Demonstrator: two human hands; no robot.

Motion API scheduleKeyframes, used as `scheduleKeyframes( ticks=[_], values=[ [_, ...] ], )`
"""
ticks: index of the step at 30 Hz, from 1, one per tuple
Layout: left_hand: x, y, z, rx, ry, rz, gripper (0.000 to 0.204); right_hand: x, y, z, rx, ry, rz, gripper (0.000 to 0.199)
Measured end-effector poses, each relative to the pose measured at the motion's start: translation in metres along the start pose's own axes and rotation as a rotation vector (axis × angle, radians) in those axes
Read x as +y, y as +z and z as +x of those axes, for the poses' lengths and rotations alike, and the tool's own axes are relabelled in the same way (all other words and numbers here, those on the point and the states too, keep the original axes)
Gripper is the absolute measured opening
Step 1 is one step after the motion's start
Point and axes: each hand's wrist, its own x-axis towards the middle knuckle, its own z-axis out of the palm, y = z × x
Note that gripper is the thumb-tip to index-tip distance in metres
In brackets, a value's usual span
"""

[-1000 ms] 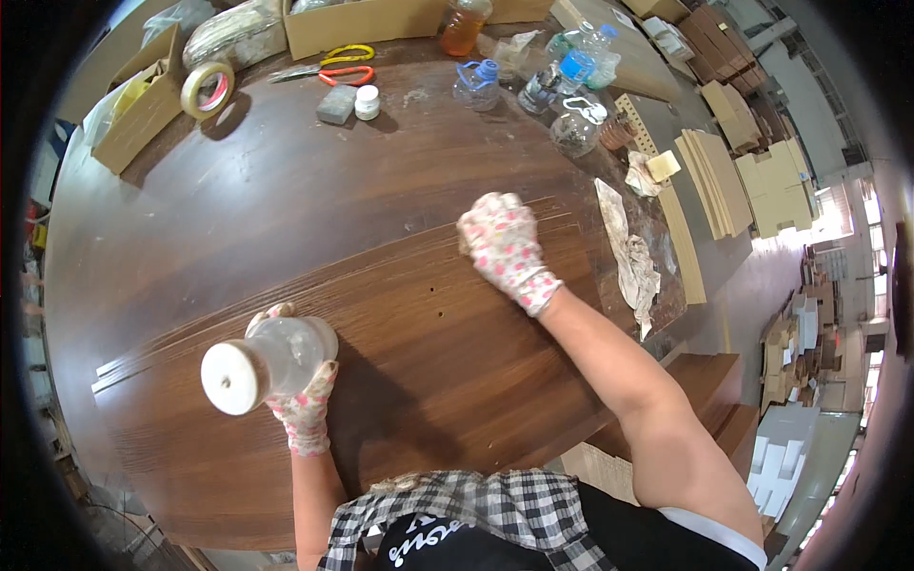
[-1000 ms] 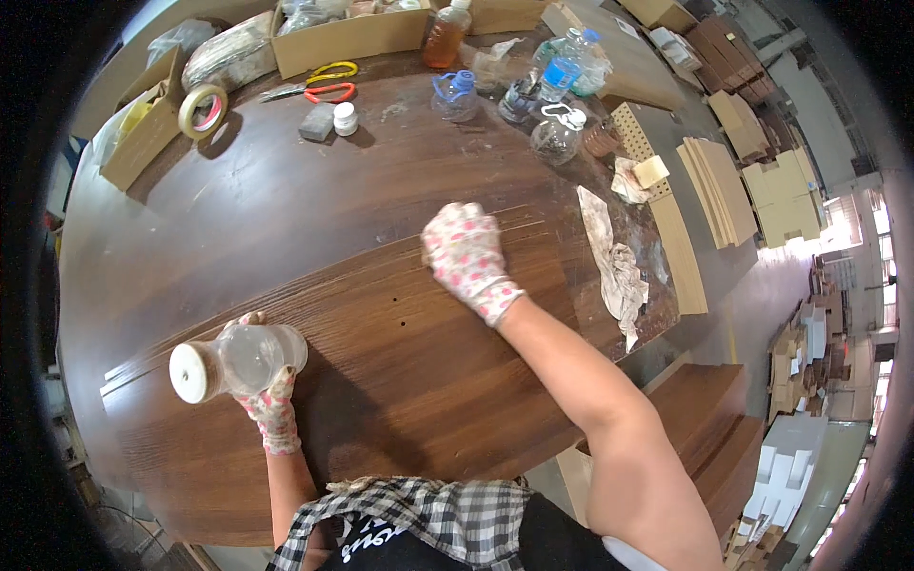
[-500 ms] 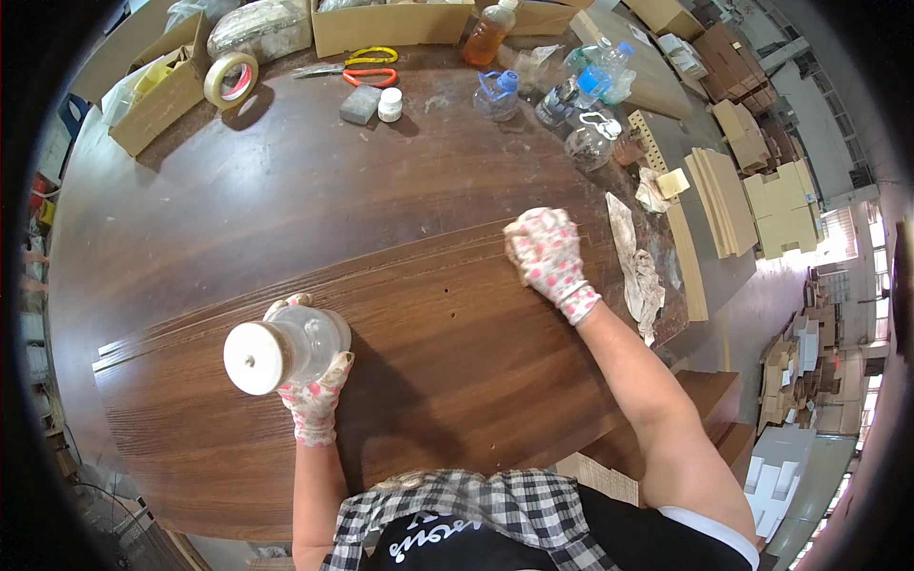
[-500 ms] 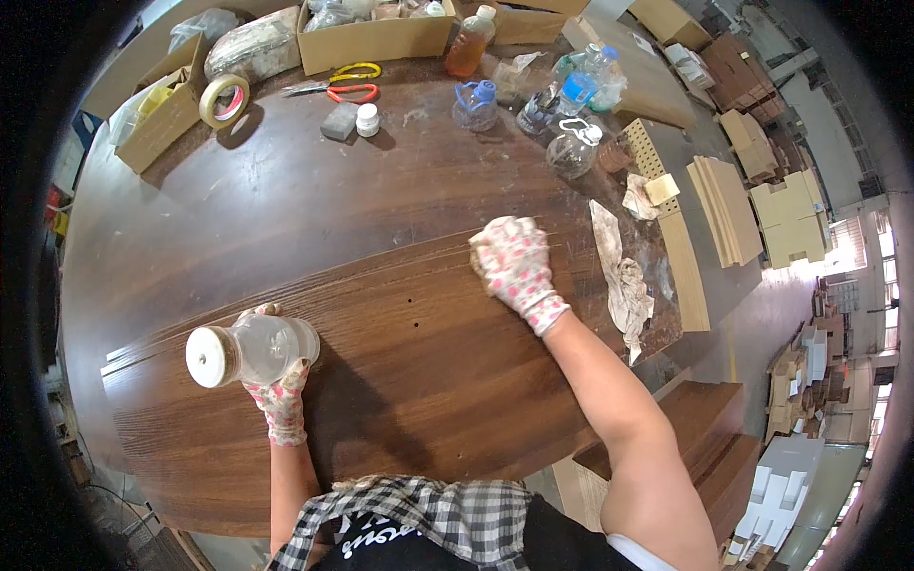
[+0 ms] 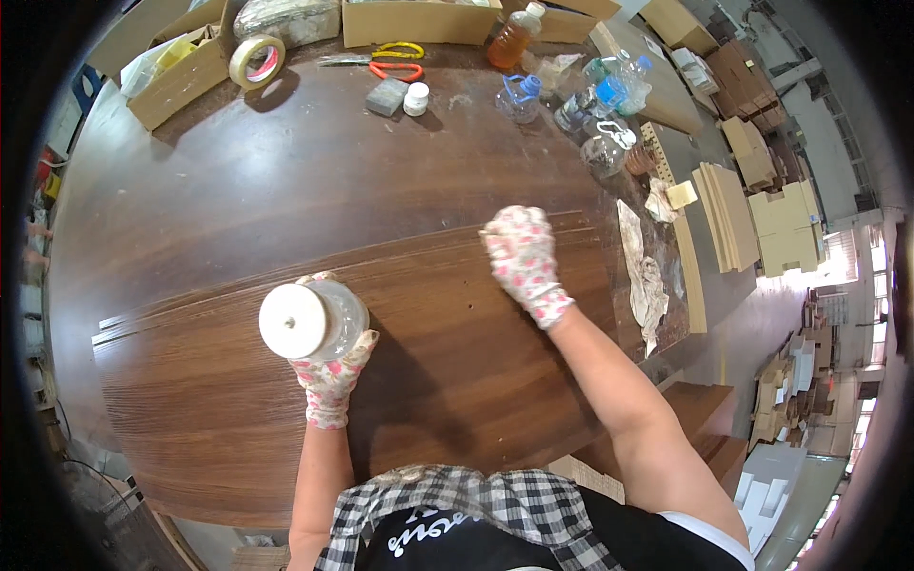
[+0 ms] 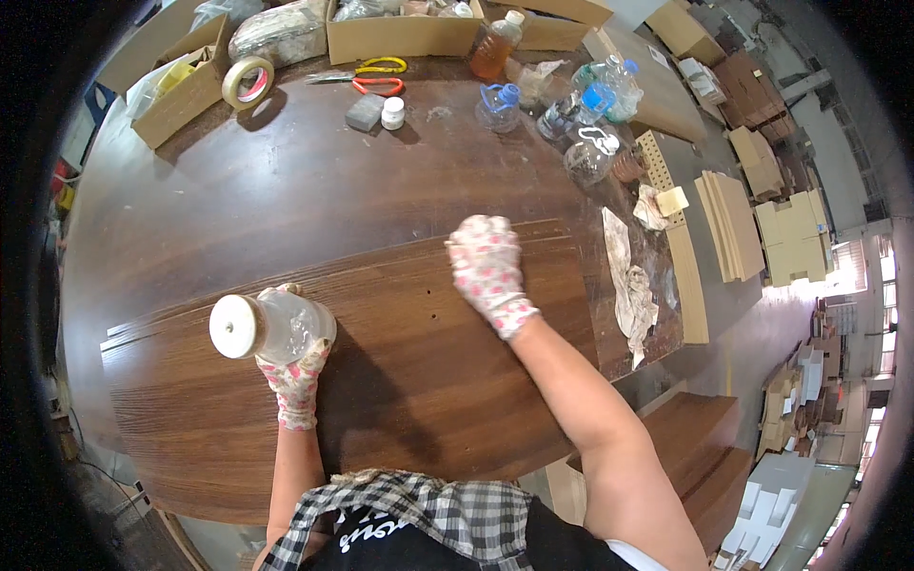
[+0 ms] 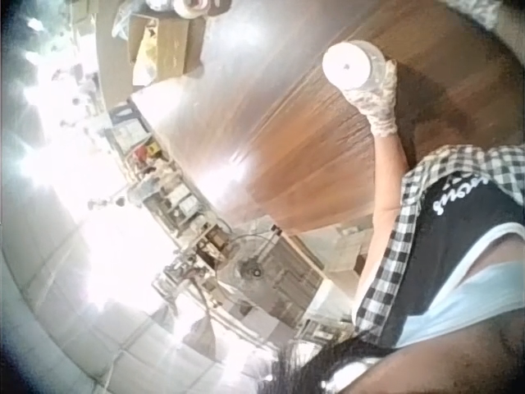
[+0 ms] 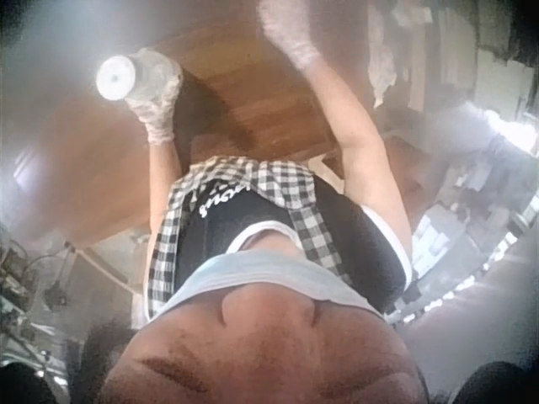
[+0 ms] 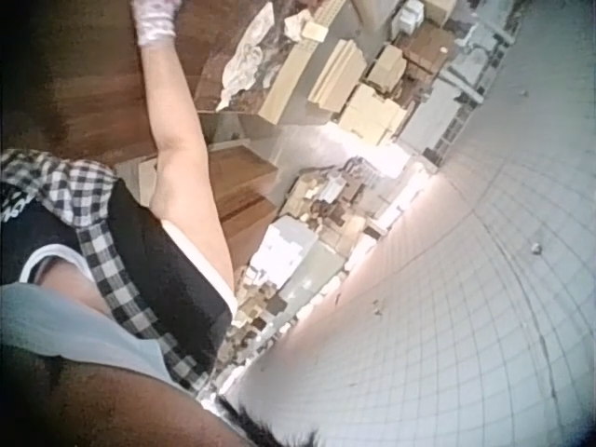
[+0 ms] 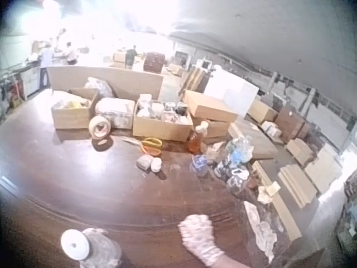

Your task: The person carries a wooden board and places it onto a workbench. The person then applies liquid from a bottle onto the board and wipes its surfaces and edges using cloths and a sponge.

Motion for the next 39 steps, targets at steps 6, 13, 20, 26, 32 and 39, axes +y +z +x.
scheduleKeyframes(
  ticks=[6, 13, 20, 26, 32, 39],
  values=[
    [0.005, 0.000, 0.001, 0.006, -0.003, 0.030, 0.085, 0.101, -0.004, -0.028, -0.049, 0.102, -0.231, 0.016],
    [-0.001, -0.002, -0.001, -0.014, 0.001, 0.064, 0.083, -0.015, 0.008, 0.001, -0.016, 0.101, 0.046, 0.014],
    [0.000, -0.005, -0.002, 0.012, -0.021, 0.060, 0.085, 0.179, 0.004, -0.044, -0.086, 0.403, -0.005, 0.020],
    [-0.012, -0.007, -0.005, 0.073, -0.078, 0.104, 0.079, 0.129, -0.018, -0.029, -0.142, 0.285, -0.293, 0.018],
    [-0.005, -0.001, -0.002, 0.029, -0.070, 0.044, 0.075, 0.001, 0.004, -0.008, 0.029, -0.040, -0.118, 0.015],
    [0.007, 0.001, 0.003, 0.021, 0.031, 0.056, 0.073, 0.061, -0.015, -0.026, 0.088, 0.165, 0.029, 0.010]
  ],
)
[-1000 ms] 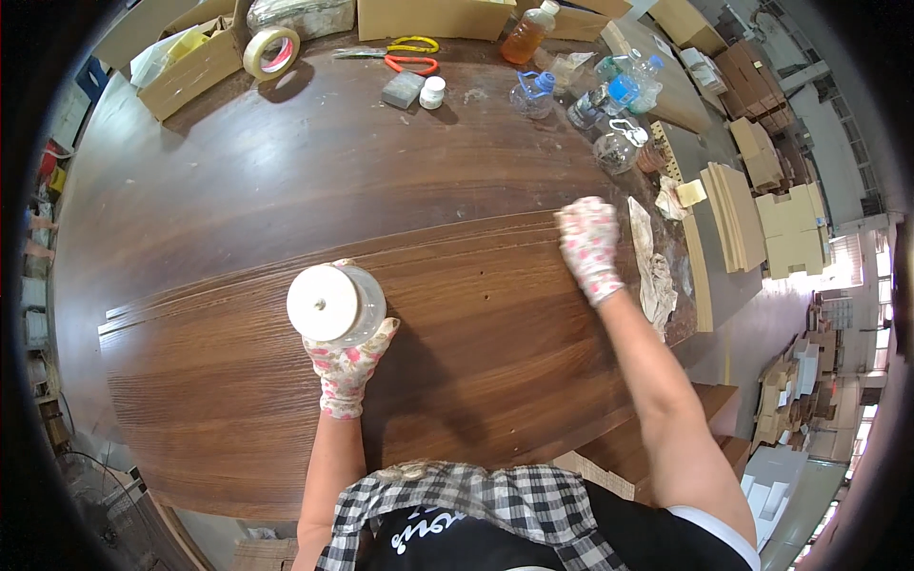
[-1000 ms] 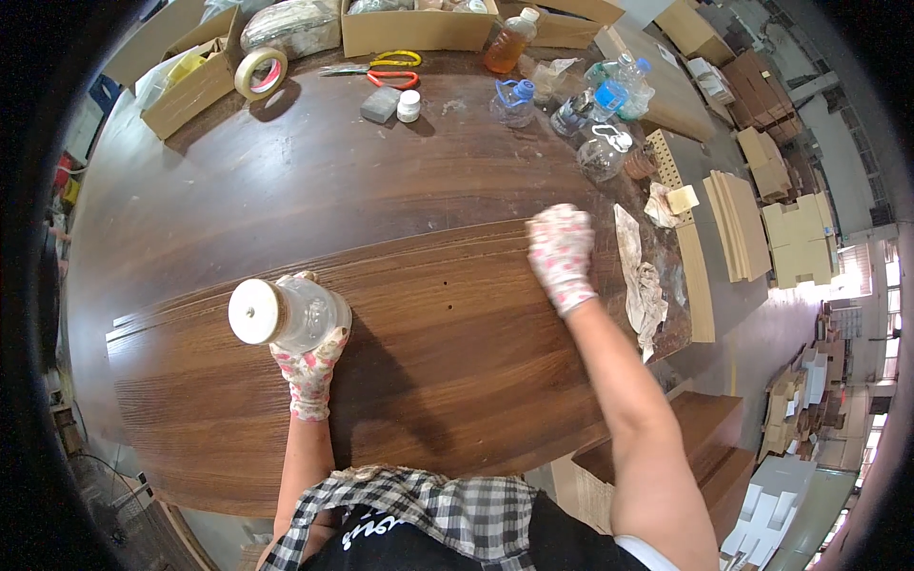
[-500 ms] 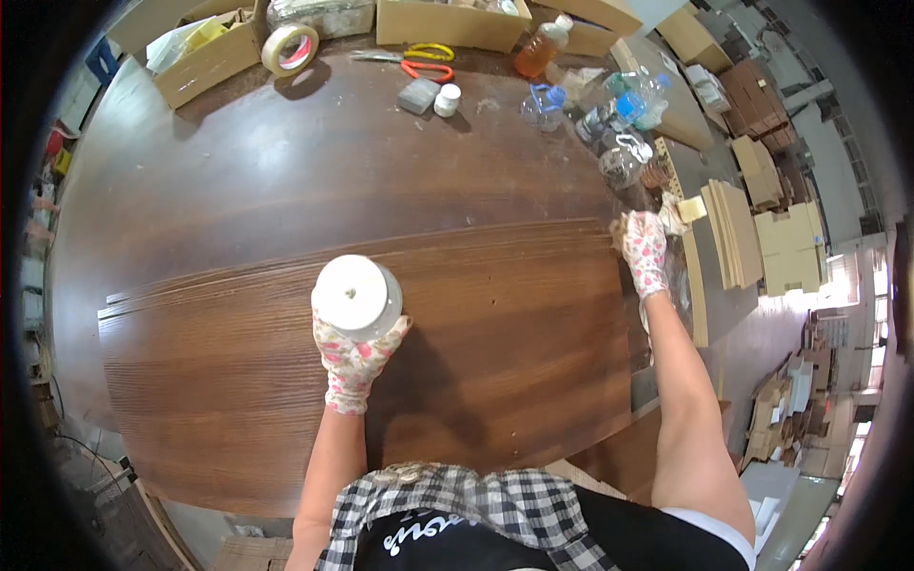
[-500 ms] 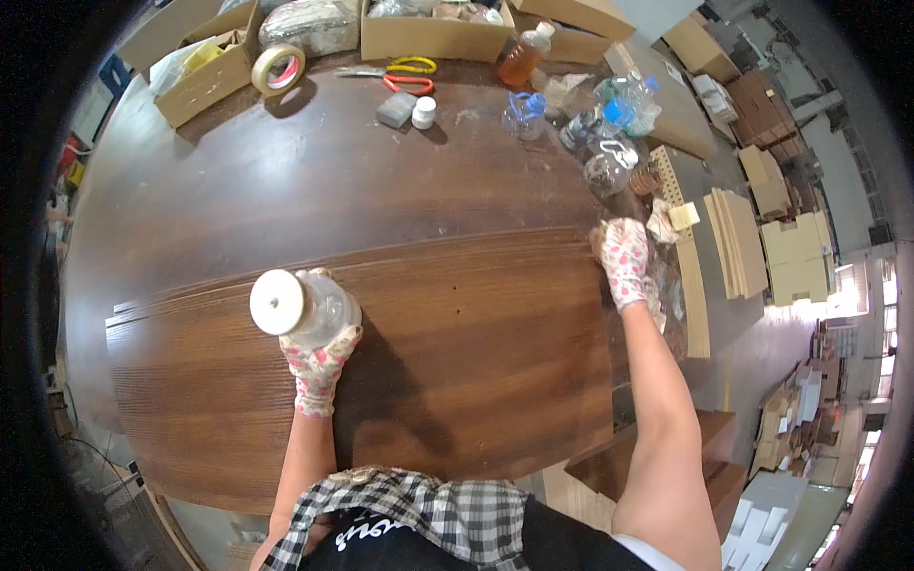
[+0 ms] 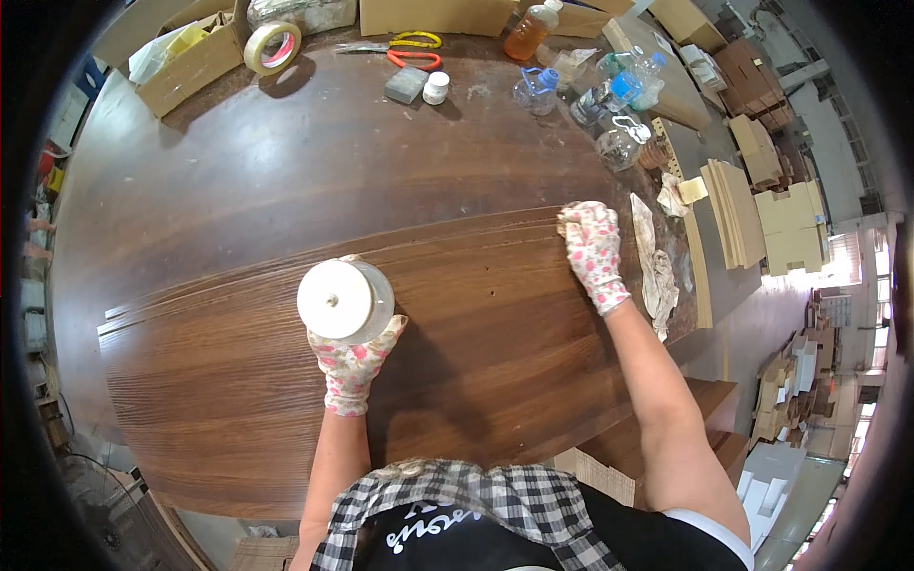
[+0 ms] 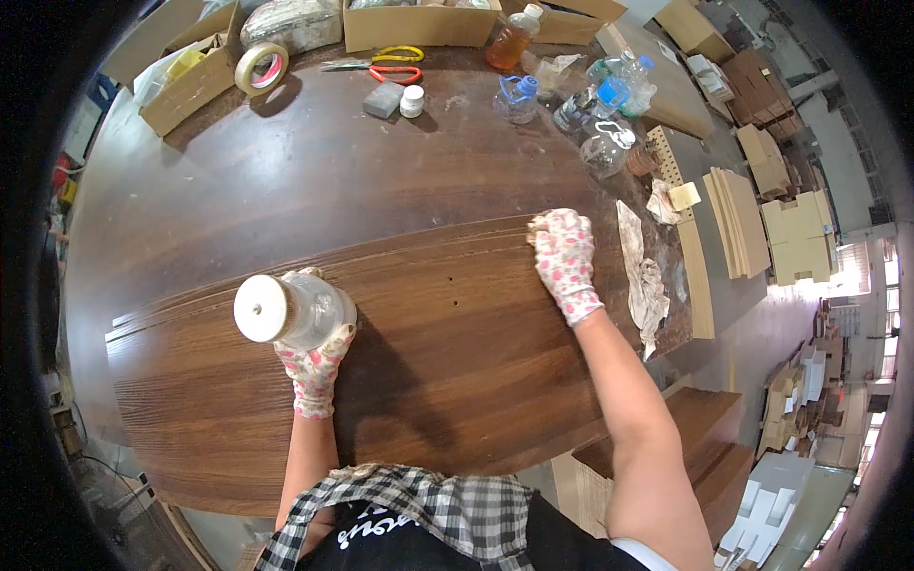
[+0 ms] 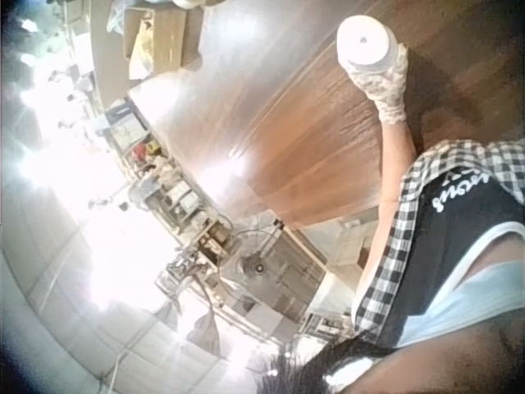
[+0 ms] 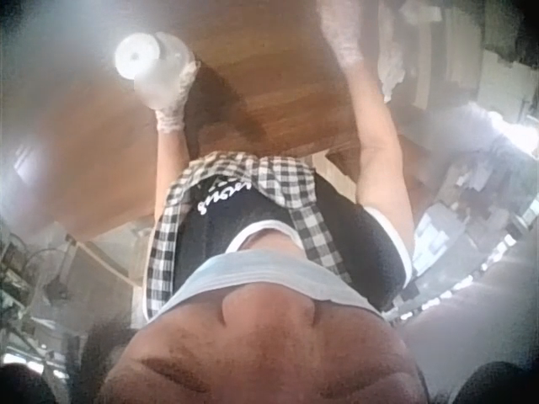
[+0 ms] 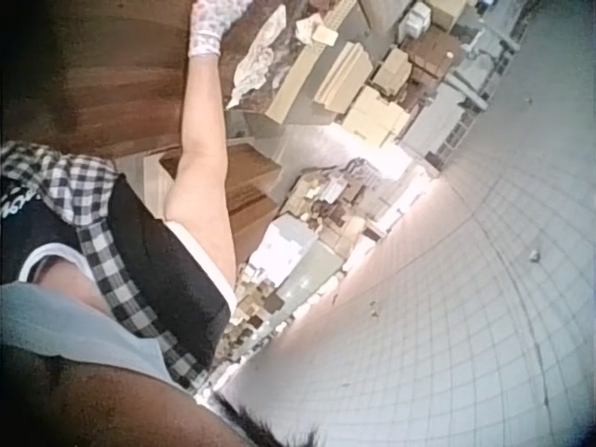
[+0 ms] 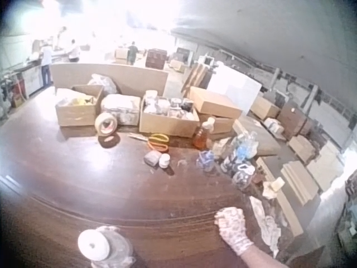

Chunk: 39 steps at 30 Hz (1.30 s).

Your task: The person carries a wooden board and places it onto a workbench. The person then applies liquid from a bottle onto the board and wipes its surfaces and edges using cloths and a sponge.

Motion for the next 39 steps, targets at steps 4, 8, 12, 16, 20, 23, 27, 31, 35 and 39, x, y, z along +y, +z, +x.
scheduleKeyframes(
  ticks=[4, 8, 12, 16, 20, 23, 27, 31, 35, 39],
  values=[
    [-0.008, 0.002, -0.002, -0.032, -0.042, 0.012, 0.079, -0.037, 0.012, -0.001, 0.001, -0.213, 0.105, 0.008],
    [-0.010, 0.000, -0.003, -0.022, -0.017, 0.047, 0.086, -0.045, 0.009, 0.003, -0.061, -0.206, 0.020, 0.012],
    [-0.007, 0.000, -0.003, -0.011, -0.062, -0.106, 0.085, 0.047, -0.003, -0.003, 0.015, -0.113, -0.072, 0.009],
    [-0.008, 0.001, 0.000, 0.025, -0.141, -0.060, 0.080, 0.129, -0.004, -0.021, -0.177, 0.641, 0.741, 0.037],
    [0.005, -0.001, 0.005, -0.012, 0.021, 0.073, 0.082, 0.016, 0.000, 0.012, 0.094, 0.403, 0.718, 0.009],
    [-0.027, -0.029, -0.013, 0.123, -0.357, -0.355, 0.088, -0.072, 0.007, 0.020, -0.093, -0.082, 0.466, 0.005],
    [0.024, -0.086, -0.020, 0.286, -0.317, -0.349, 0.086, -0.136, 0.028, 0.032, -0.110, -0.289, 0.343, 0.003],
    [0.043, -0.151, -0.016, 0.366, -0.040, -0.013, 0.078, -0.273, 0.062, 0.059, -0.038, -0.501, 0.436, 0.008],
    [0.042, -0.198, -0.004, 0.295, -0.017, 0.101, 0.068, -0.384, 0.077, 0.077, -0.182, -0.431, 0.434, 0.007],
    [0.026, -0.234, -0.003, 0.222, 0.012, 0.077, 0.076, -0.340, 0.061, 0.074, -0.466, -0.394, 0.349, 0.014]
  ],
)
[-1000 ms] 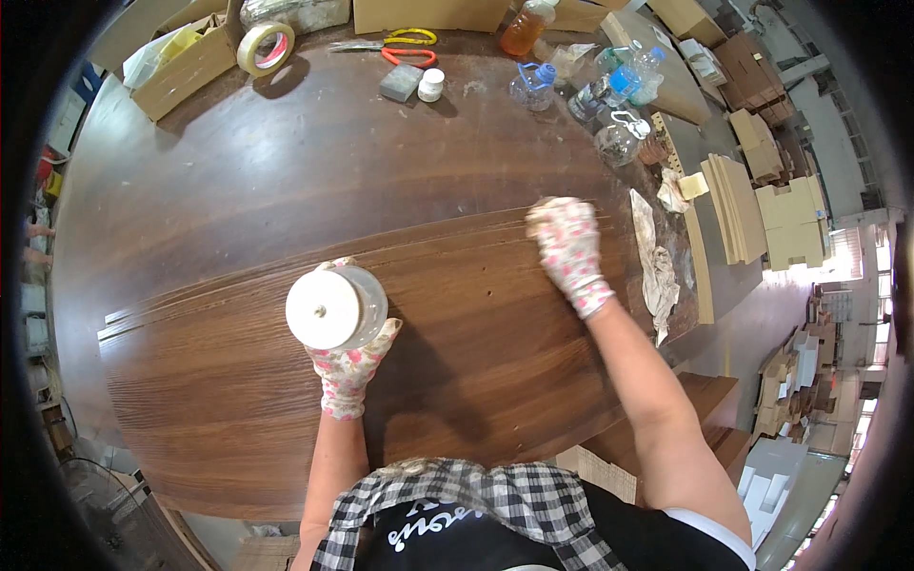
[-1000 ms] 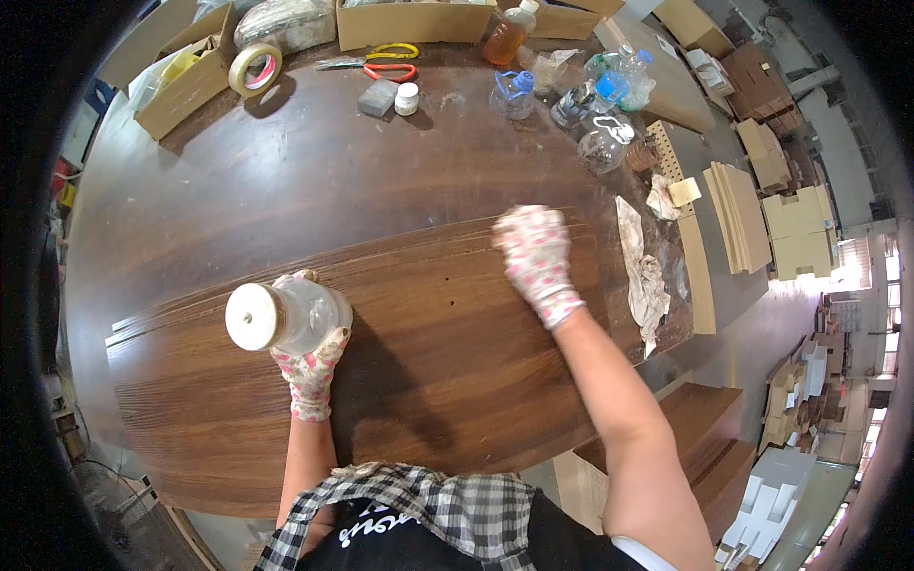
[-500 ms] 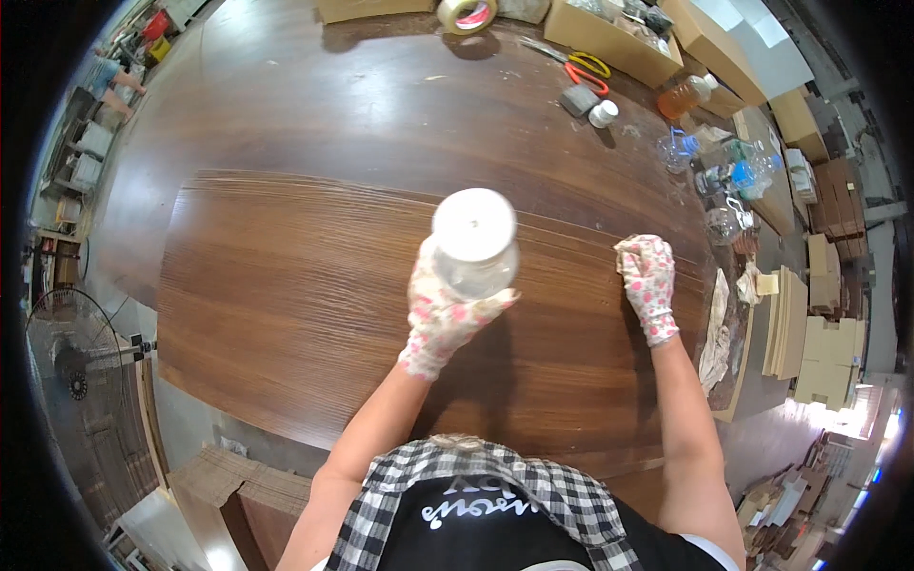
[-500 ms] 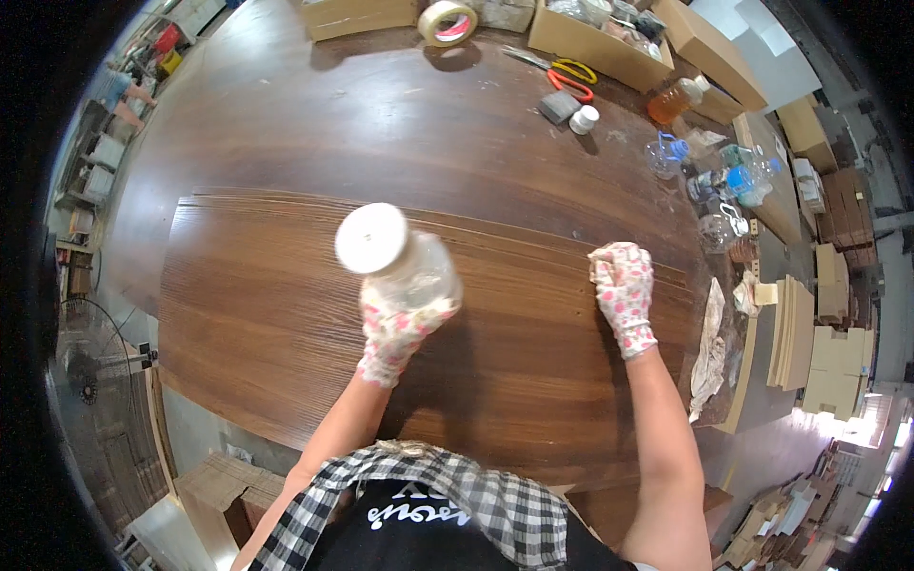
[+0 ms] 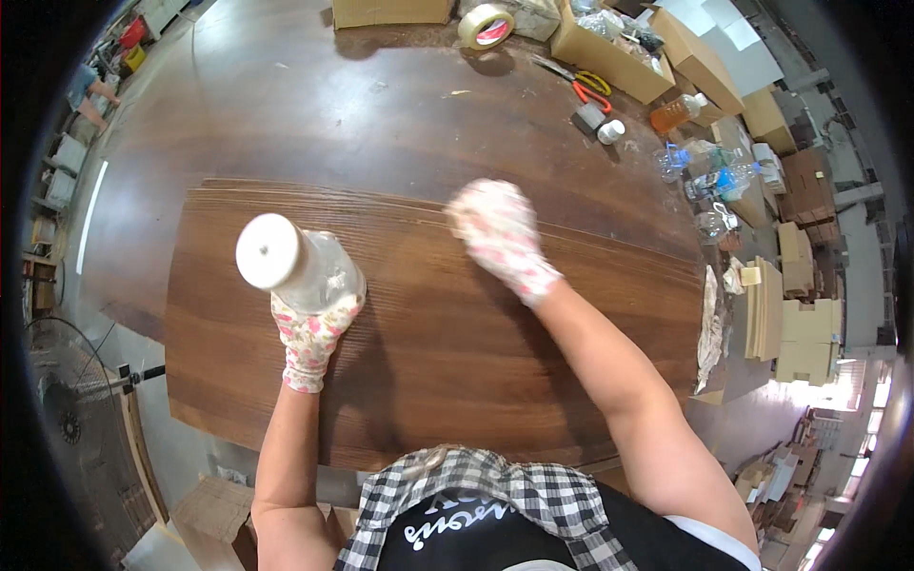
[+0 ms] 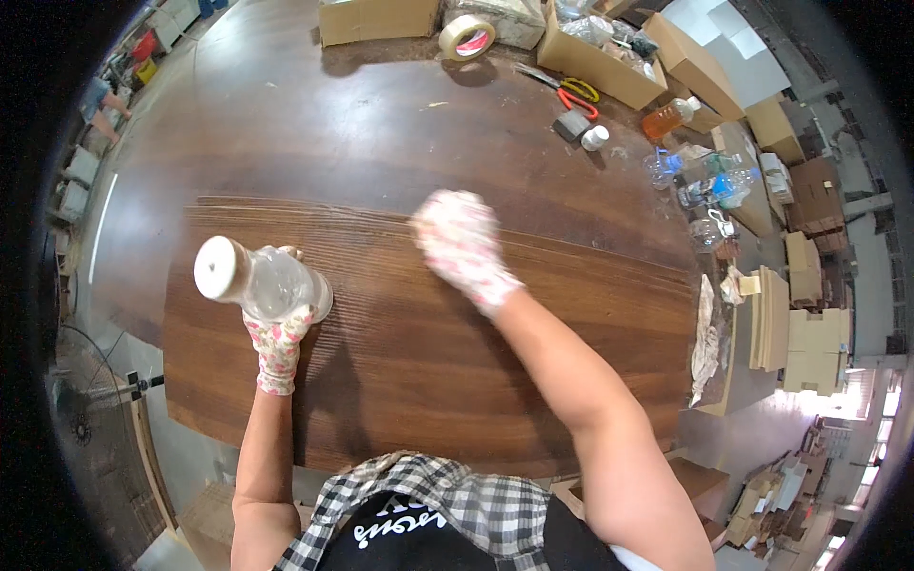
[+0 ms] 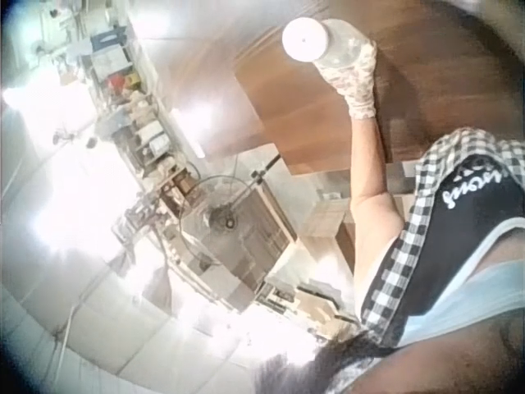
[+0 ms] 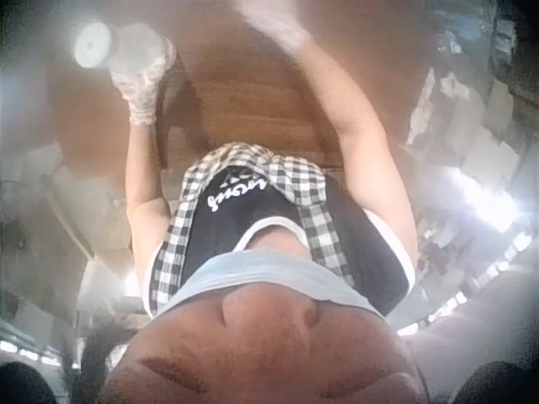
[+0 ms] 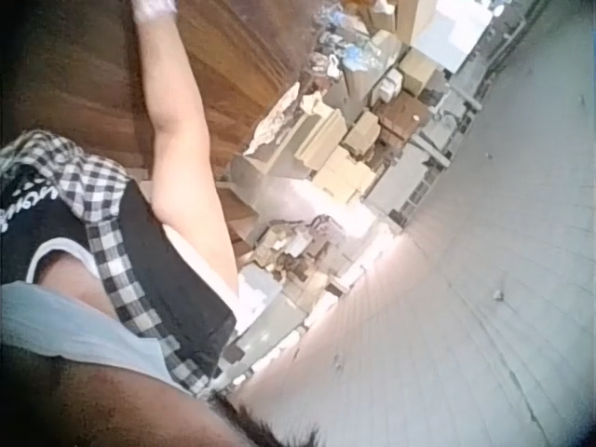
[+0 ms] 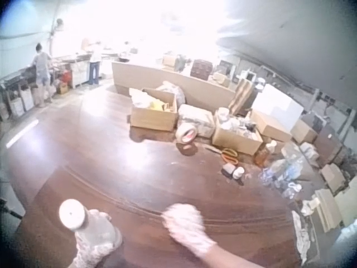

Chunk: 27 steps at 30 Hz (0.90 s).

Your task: The person carries a wooden board and places it onto a workbench. The person then applies liquid from a bottle onto the board and wipes its surfaces and edges using cloths and a sponge.

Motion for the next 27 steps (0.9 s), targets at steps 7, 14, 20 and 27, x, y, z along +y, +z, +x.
scheduleKeyframes(
  ticks=[7, 14, 20, 27],
  values=[
    [0.003, 0.013, 0.001, -0.064, 0.023, 0.041, 0.075, 0.102, -0.040, -0.095, 0.448, 0.005, 0.011, 0.009],
    [-0.008, 0.004, 0.004, -0.126, 0.048, -0.020, 0.095, -0.047, 0.039, 0.042, 0.359, -0.066, -0.015, 0.010],
    [-0.024, -0.011, -0.001, -0.135, -0.159, -0.063, 0.090, -0.008, 0.006, -0.005, 0.447, -0.142, 0.104, 0.014],
    [0.006, -0.032, 0.021, -0.606, -0.057, -0.101, 0.083, 0.011, 0.002, -0.022, 0.296, 0.010, 0.151, 0.005]
  ],
)
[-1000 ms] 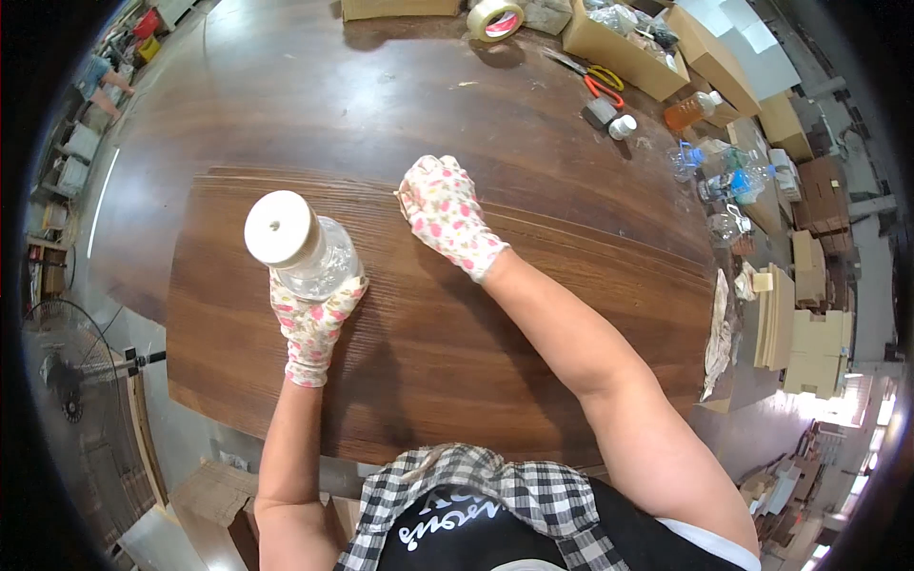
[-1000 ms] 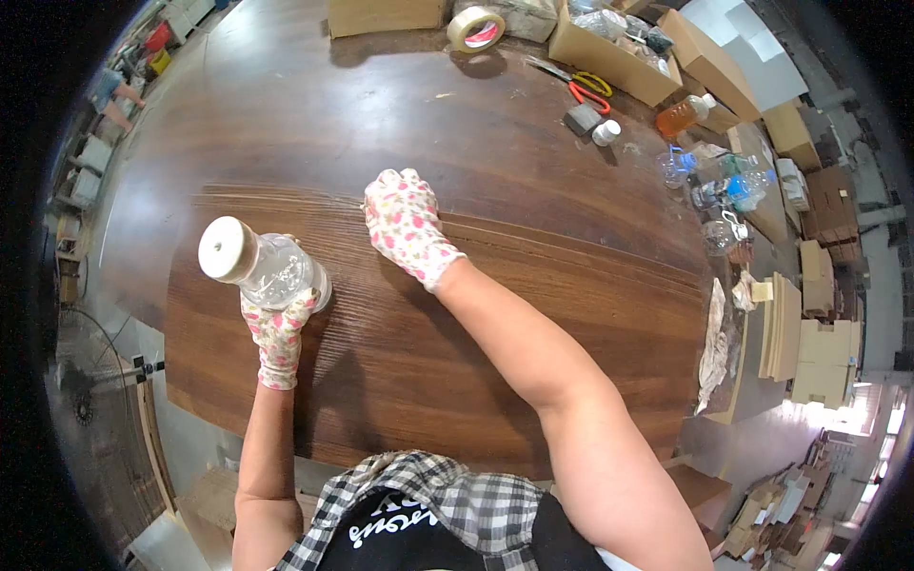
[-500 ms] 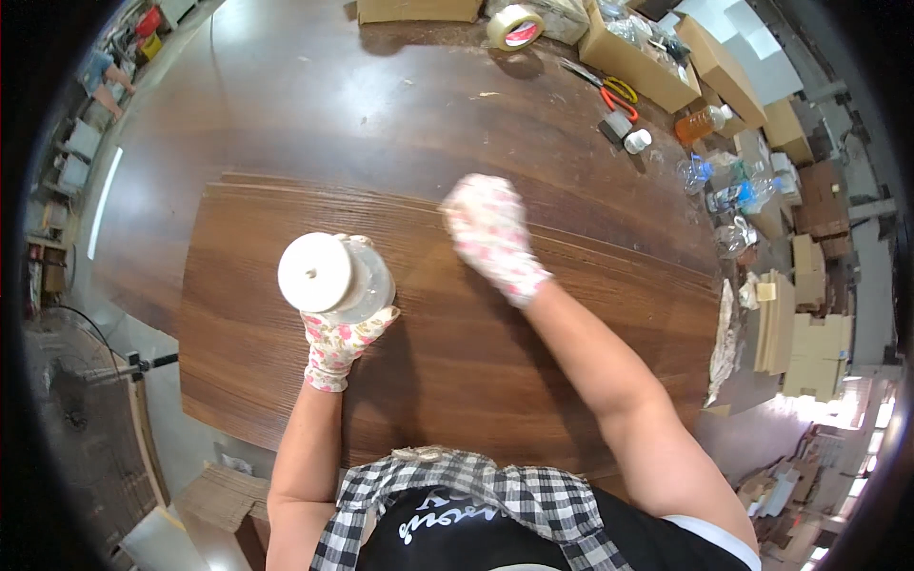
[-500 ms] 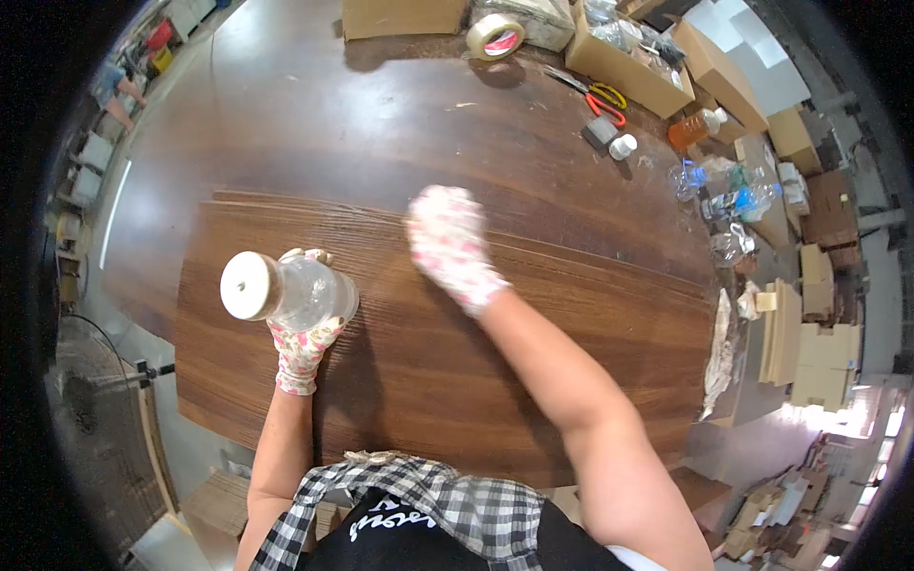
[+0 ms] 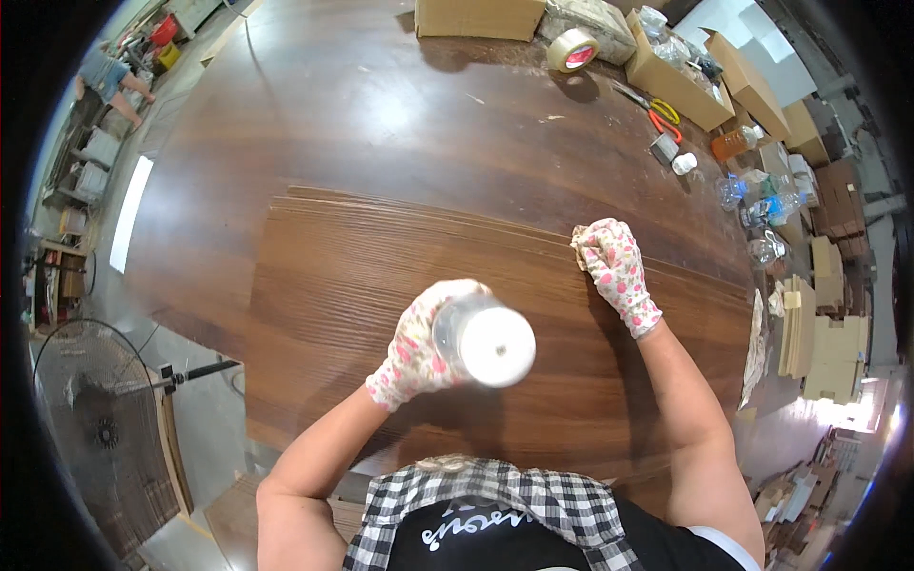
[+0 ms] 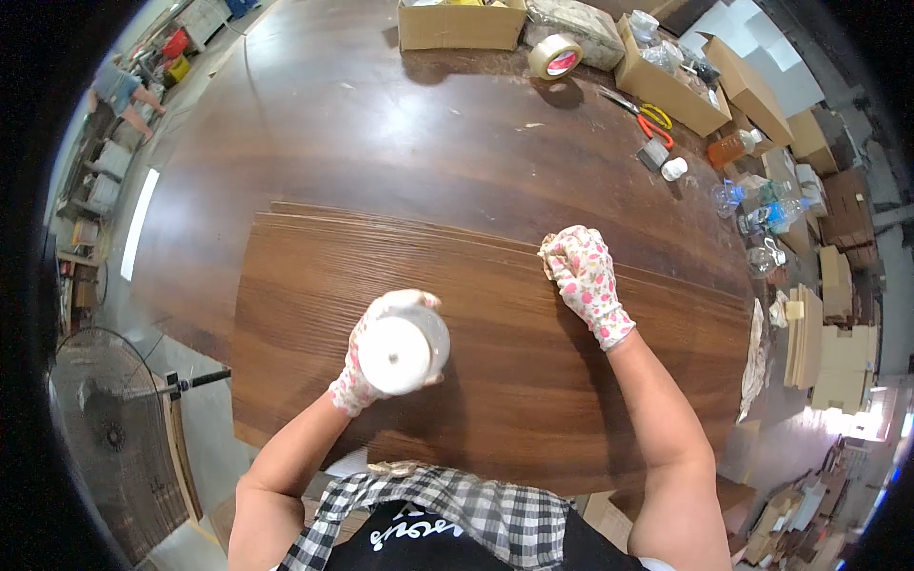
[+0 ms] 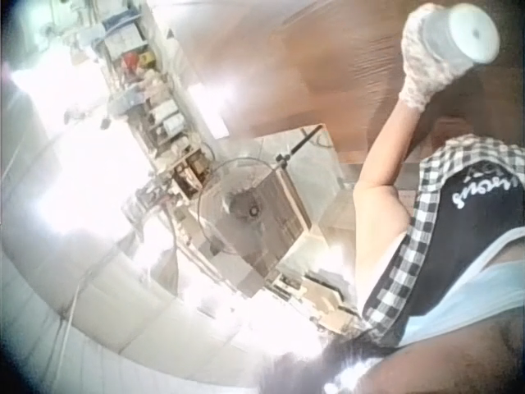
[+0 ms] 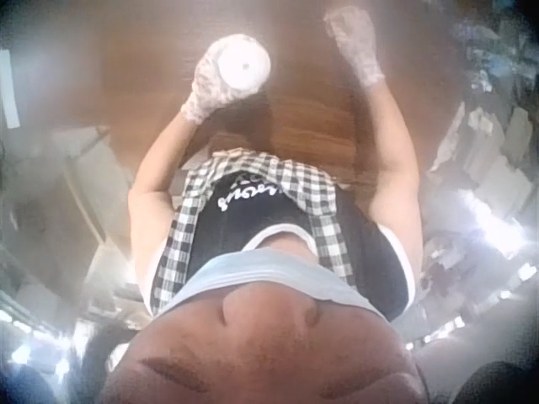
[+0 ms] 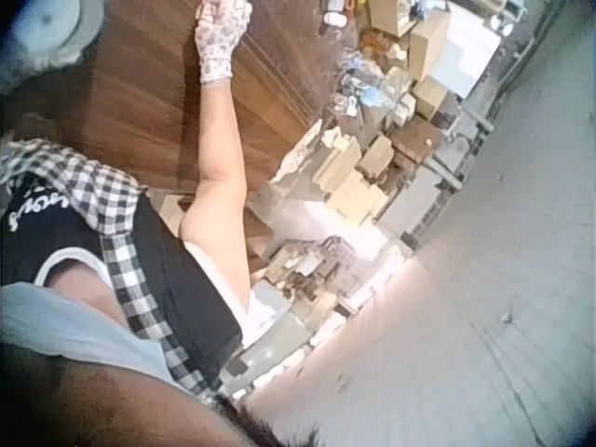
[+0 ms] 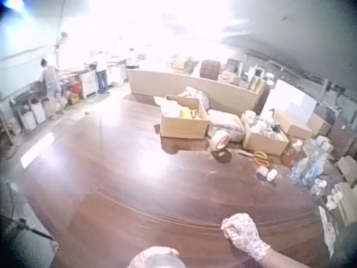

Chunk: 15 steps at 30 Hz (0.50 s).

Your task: The person carries a wooden board and places it onto a workbench. The person then applies liquid from a bottle onto the board and wipes its surfaces and edges using cloths and a sponge.

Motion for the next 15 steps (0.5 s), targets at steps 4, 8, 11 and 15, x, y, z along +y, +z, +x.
scheduleKeyframes(
  ticks=[4, 8, 11, 15],
  values=[
    [0.014, -0.046, -0.022, -0.183, -0.144, -0.161, 0.076, -0.045, 0.038, 0.030, 0.024, -0.094, -0.032, 0.007],
    [0.006, -0.058, -0.025, -0.170, 0.123, 0.120, 0.075, -0.141, 0.117, 0.106, -0.102, -0.262, 0.013, 0.003],
    [0.012, -0.058, -0.020, -0.058, 0.085, 0.014, 0.067, -0.201, 0.185, 0.151, -0.087, -0.268, 0.089, 0.004],
    [0.007, -0.072, -0.024, 0.103, 0.074, 0.293, 0.076, -0.213, 0.175, 0.159, -0.156, -0.256, 0.137, 0.005]
  ],
)
